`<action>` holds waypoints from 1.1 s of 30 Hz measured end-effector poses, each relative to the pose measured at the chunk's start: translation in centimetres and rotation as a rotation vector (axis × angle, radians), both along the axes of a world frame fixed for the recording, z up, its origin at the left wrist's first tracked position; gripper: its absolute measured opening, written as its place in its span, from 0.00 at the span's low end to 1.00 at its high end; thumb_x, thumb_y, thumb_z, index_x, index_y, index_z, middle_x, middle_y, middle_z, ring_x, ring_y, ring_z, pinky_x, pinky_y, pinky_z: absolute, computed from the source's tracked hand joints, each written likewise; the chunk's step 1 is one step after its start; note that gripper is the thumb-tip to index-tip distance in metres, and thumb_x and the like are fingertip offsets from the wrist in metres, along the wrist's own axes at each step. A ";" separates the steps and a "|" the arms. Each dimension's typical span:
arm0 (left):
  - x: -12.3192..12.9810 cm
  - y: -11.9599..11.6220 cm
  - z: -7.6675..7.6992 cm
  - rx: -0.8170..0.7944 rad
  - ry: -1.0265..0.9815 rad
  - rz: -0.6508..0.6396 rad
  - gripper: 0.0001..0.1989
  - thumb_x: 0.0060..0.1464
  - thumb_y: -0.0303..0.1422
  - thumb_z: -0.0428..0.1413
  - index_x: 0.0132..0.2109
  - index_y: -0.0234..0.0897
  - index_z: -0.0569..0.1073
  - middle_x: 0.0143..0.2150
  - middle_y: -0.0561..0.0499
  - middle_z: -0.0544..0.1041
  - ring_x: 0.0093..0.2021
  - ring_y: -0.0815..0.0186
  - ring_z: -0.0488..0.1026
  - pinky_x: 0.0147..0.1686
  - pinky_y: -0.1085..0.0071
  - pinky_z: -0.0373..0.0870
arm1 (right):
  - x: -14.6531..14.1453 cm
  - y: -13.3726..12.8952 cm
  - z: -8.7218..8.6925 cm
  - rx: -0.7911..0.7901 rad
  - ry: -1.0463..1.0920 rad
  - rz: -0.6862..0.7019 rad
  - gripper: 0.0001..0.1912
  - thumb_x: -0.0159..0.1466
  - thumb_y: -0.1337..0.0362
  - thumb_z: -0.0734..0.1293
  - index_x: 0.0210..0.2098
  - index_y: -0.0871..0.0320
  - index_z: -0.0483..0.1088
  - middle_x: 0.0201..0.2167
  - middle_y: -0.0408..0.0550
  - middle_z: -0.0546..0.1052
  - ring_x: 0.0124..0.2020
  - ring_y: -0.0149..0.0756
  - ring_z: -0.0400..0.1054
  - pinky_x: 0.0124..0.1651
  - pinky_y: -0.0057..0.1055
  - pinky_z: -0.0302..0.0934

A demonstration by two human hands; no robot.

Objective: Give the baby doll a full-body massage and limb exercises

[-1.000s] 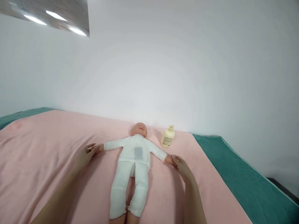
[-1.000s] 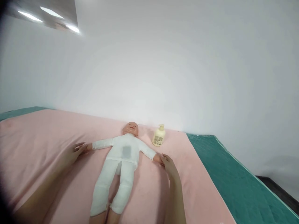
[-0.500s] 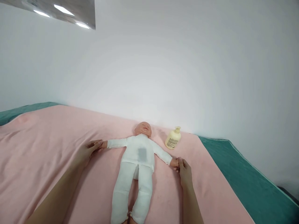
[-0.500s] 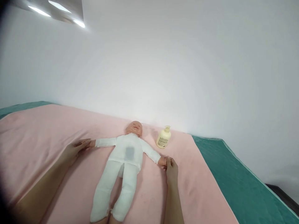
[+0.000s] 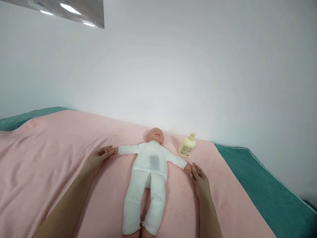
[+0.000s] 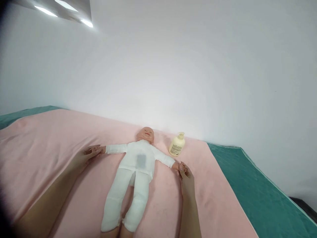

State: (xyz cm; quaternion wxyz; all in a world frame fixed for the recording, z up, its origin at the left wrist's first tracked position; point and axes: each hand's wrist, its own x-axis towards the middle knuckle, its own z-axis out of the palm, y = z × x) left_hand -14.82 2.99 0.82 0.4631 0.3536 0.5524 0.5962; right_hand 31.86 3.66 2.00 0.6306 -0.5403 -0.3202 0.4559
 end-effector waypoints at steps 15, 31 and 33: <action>-0.4 0.7 -0.7 0.006 -0.081 0.024 0.29 0.45 0.49 0.63 0.50 0.34 0.76 0.51 0.39 0.77 0.49 0.56 0.76 0.45 0.67 0.75 | -0.9 -0.2 0.4 0.004 -0.215 -0.112 0.30 0.51 0.44 0.71 0.42 0.63 0.74 0.34 0.48 0.77 0.25 0.31 0.66 0.28 0.27 0.62; 0.4 -0.7 0.6 -0.016 0.088 0.011 0.31 0.44 0.48 0.65 0.54 0.38 0.74 0.49 0.43 0.78 0.51 0.53 0.75 0.48 0.63 0.73 | -1.5 -0.5 1.1 0.014 -0.199 -0.105 0.27 0.46 0.49 0.76 0.38 0.62 0.72 0.28 0.45 0.75 0.22 0.29 0.63 0.25 0.27 0.61; 0.5 -0.7 0.5 -0.032 0.082 0.015 0.30 0.46 0.49 0.63 0.54 0.39 0.74 0.49 0.44 0.79 0.50 0.54 0.75 0.48 0.63 0.73 | -1.5 -0.7 1.2 0.013 -0.248 -0.104 0.26 0.50 0.47 0.73 0.36 0.62 0.72 0.22 0.43 0.72 0.21 0.29 0.62 0.24 0.27 0.59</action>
